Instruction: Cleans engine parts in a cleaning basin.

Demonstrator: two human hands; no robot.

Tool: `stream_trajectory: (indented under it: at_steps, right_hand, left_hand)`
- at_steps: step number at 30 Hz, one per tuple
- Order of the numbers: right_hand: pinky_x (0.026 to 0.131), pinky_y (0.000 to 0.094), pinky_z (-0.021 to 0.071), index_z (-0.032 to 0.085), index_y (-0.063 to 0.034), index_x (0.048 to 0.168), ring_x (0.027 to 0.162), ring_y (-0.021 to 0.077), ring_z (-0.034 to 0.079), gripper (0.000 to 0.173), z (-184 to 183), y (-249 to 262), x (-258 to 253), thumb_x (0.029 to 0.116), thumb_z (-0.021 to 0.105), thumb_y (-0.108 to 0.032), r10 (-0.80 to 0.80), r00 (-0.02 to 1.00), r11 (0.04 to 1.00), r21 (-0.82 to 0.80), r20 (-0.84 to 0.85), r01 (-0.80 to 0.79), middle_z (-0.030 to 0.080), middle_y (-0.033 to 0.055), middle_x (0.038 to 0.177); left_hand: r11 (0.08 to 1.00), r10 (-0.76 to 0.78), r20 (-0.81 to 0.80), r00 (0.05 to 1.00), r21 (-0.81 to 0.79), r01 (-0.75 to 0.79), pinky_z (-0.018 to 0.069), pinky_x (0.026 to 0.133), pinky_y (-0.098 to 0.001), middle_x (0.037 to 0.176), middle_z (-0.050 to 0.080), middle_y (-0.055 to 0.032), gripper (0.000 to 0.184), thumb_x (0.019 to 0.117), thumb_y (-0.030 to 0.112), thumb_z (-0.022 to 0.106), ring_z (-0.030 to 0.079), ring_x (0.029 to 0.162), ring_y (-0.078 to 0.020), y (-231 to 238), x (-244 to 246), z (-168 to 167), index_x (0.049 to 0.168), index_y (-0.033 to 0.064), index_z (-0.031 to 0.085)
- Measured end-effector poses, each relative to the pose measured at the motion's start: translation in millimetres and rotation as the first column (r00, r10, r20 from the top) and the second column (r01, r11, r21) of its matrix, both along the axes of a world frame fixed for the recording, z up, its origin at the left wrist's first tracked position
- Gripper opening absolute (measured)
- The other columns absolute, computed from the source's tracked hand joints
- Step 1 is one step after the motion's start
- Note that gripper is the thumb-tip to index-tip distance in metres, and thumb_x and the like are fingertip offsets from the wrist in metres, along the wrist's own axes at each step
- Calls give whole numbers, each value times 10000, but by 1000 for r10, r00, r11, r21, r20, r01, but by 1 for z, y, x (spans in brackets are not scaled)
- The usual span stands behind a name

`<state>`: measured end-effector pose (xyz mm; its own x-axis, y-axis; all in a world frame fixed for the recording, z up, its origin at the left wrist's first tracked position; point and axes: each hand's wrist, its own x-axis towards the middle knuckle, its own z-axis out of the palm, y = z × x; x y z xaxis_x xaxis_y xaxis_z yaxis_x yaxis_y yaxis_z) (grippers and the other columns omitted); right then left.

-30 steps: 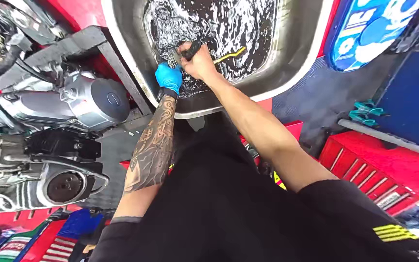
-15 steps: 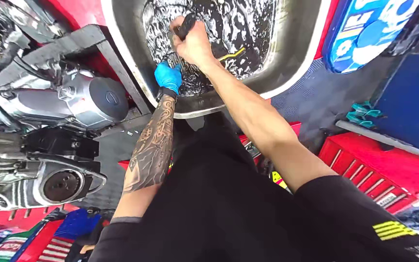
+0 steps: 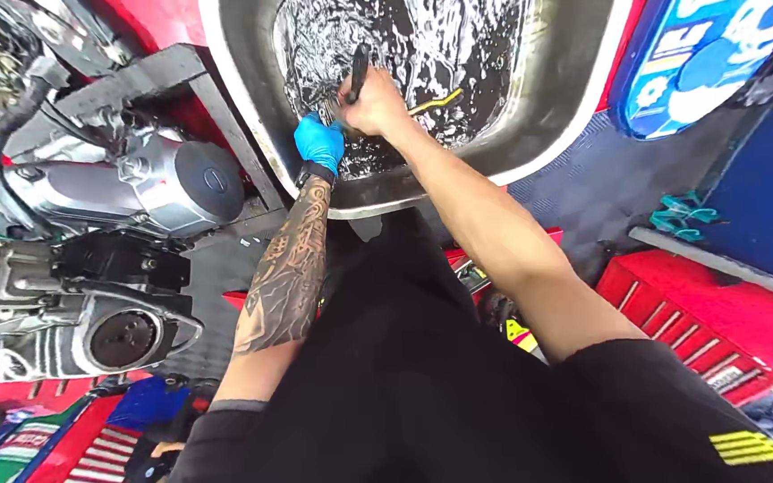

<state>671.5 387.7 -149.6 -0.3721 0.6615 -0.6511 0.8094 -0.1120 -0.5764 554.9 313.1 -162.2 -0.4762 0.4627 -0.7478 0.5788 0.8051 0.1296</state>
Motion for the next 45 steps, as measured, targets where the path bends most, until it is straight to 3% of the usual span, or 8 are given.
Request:
stream_trajectory:
  at_steps: [6,12,17,25,35,38,41,45]
  right_hand:
    - [936,381,562,743,-201,1200,1022,123,700,309,-9,-1,-9,902,662,-197,-130,963,958,220,-237,184,752,2,1101]
    - [876,547,564,747,-204,1109,1027,257,699,327,2,-6,23,790,714,-267,9,1000,995,100,4,-9,736,69,1067]
    - [864,350,599,726,-159,1264,956,111,727,345,17,-7,42,926,659,-179,-48,939,914,365,-341,179,767,22,1096]
    - [1058,433,532,687,-122,1326,1231,293,656,323,5,-55,67,1032,555,-134,493,761,800,564,-422,-205,692,140,1302]
    - [886,601,536,667,-151,1298,996,421,695,374,-7,-9,67,928,621,-125,604,788,765,370,-124,-528,717,200,1033]
    - [932,550,545,677,-134,1280,1045,381,702,324,26,-10,46,973,585,-89,700,681,679,495,-213,-543,735,167,1086]
    - [889,587,534,654,-158,1305,1038,421,674,504,6,-27,38,828,740,-17,813,537,574,471,-227,-670,706,193,1093]
    - [988,602,514,654,-225,1360,1170,414,647,603,-27,-28,61,809,748,1,747,640,657,353,-182,-666,699,164,1242]
  left_hand:
    - [999,-23,0,1000,23,23,512,1038,-545,1211,716,-160,404,938,360,684,670,1186,-316,1,-2,1,1225,76,701]
    - [999,-26,32,999,44,25,509,1040,-556,1207,711,-170,424,945,373,682,667,1186,-328,-6,-3,1,1236,65,686]
    - [977,-37,130,991,214,8,532,1024,-509,1163,732,-119,410,869,219,753,693,1129,-269,-10,-15,3,1248,82,677]
    - [958,-274,416,867,38,285,547,951,-571,1202,693,-183,485,848,127,700,686,1093,-315,11,-50,9,1322,56,624]
    - [917,-384,205,900,-33,398,468,1055,-608,1267,683,-192,472,824,104,724,628,1232,-373,18,-45,-4,1294,100,679]
    - [897,-426,201,882,-34,441,452,1068,-619,1282,677,-205,436,847,108,716,615,1250,-392,24,-46,-2,1283,101,698]
    - [863,-474,206,856,-82,498,442,1052,-655,1288,663,-239,423,849,65,666,600,1258,-428,30,-45,3,1266,118,716]
    - [826,-519,211,828,-124,549,430,1052,-677,1293,643,-277,402,868,110,681,578,1273,-458,37,-49,4,1267,56,699]
